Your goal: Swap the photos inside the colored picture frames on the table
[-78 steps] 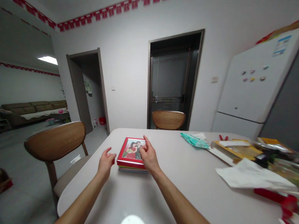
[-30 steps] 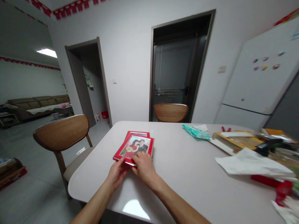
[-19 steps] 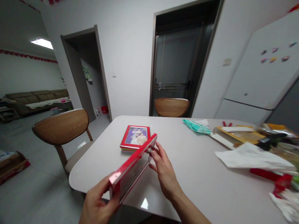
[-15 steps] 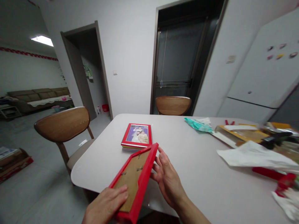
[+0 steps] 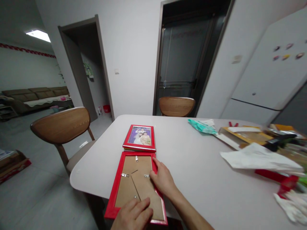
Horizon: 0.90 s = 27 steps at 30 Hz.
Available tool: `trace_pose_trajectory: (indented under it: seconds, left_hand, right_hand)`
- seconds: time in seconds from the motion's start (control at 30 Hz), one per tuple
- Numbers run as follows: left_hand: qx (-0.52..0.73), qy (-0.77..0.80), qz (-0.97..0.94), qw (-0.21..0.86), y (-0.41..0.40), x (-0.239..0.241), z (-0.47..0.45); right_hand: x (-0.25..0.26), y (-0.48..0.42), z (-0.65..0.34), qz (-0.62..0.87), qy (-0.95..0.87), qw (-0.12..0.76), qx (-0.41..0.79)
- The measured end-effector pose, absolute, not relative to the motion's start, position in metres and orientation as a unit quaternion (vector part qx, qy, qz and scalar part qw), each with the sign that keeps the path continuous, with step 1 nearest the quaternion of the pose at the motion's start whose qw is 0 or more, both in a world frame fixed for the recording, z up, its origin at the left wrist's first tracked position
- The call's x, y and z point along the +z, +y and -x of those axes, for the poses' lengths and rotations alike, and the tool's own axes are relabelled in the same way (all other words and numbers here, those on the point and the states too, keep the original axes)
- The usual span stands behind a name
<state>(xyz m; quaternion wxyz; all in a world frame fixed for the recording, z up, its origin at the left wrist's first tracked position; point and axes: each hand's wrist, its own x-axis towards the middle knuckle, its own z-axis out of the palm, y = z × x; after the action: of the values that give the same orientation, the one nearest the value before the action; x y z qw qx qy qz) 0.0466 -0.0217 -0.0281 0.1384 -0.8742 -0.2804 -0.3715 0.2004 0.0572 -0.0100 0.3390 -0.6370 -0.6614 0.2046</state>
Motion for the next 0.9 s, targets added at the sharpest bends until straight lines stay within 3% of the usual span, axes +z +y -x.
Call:
trace_pose_trajectory:
  seconds: [0.13,0.27,0.43,0.9]
  left_hand:
    - [-0.327,-0.287,0.9,0.03,-0.021,-0.022,-0.036]
    - [-0.31,-0.382,0.864,-0.108,-0.009,-0.003,-0.011]
    - [-0.315,-0.568,0.744,-0.155,0.025,-0.002,0.016]
    - [-0.324,-0.598,0.703,-0.21,0.036,-0.018,0.018]
  right_hand:
    - [-0.014,0.055,-0.199,0.633,-0.708,0.291,0.119]
    - [-0.012,0.05,-0.201,0.62,-0.727,0.27,0.12]
    - [-0.006,0.046,-0.198,0.616,-0.736,0.239,0.15]
    - [-0.007,0.05,-0.185,0.625,-0.748,0.213,0.064]
